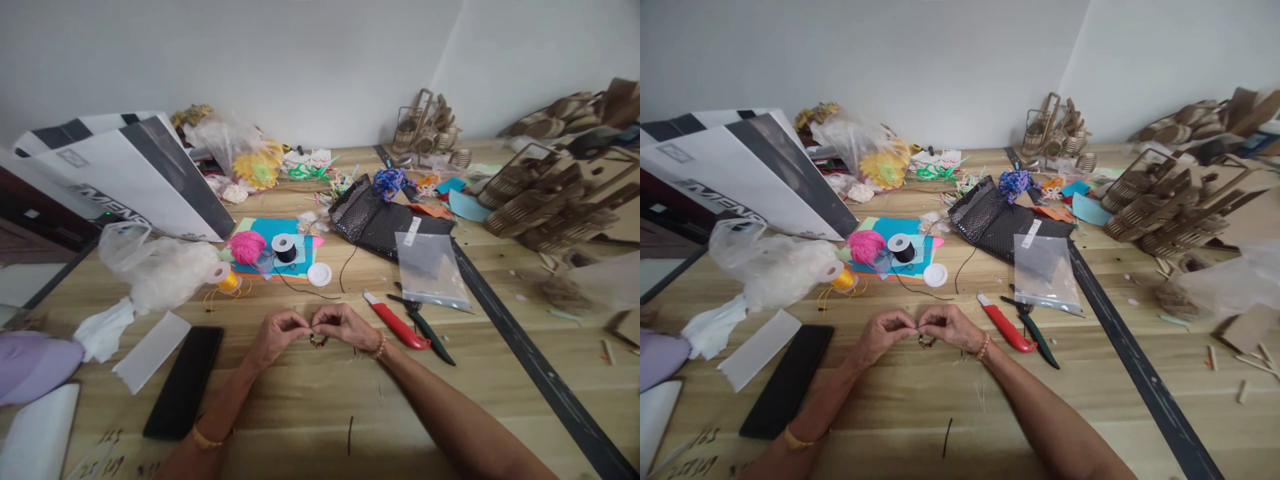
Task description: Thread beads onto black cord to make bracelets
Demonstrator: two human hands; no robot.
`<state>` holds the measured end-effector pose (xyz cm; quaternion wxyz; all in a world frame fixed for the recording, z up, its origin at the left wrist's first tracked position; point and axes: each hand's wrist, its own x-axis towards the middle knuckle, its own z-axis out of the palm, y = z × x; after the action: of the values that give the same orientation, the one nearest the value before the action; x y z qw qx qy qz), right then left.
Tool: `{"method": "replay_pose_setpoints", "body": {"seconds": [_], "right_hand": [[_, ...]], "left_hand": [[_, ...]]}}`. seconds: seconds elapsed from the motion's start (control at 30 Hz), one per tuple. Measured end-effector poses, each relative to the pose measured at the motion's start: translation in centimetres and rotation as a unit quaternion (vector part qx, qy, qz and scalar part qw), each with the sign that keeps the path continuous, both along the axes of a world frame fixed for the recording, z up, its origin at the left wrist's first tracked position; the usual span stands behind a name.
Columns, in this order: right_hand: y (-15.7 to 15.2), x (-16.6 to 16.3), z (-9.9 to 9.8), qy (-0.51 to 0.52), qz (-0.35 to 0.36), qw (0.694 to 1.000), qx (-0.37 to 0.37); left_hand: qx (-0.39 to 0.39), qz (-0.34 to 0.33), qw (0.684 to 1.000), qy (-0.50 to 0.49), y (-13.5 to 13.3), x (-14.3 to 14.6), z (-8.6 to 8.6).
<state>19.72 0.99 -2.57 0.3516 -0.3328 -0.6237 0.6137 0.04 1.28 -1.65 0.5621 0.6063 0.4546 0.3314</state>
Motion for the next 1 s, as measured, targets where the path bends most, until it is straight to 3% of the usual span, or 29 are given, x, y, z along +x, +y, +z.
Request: {"method": "replay_pose_setpoints", "body": {"seconds": [0.27, 0.6, 0.8, 1.0], "right_hand": [[0.0, 0.0, 0.3, 0.015, -0.009, 1.0, -0.025], [0.0, 0.3, 0.7, 0.076, -0.034, 0.994, -0.075], [0.0, 0.2, 0.4, 0.104, 0.011, 0.99, -0.092], [0.1, 0.2, 0.3, 0.07, -0.004, 0.995, -0.075]], "left_hand": [[0.032, -0.018, 0.999, 0.021, 0.0, 0.0, 0.5], [0.025, 0.028, 0.999, 0.015, -0.3, 0.0, 1.8], [0.061, 0.01, 0.998, -0.016, -0.3, 0.2, 1.5], [0.094, -0.003, 0.995, -0.016, -0.2, 0.2, 1.0]]}}
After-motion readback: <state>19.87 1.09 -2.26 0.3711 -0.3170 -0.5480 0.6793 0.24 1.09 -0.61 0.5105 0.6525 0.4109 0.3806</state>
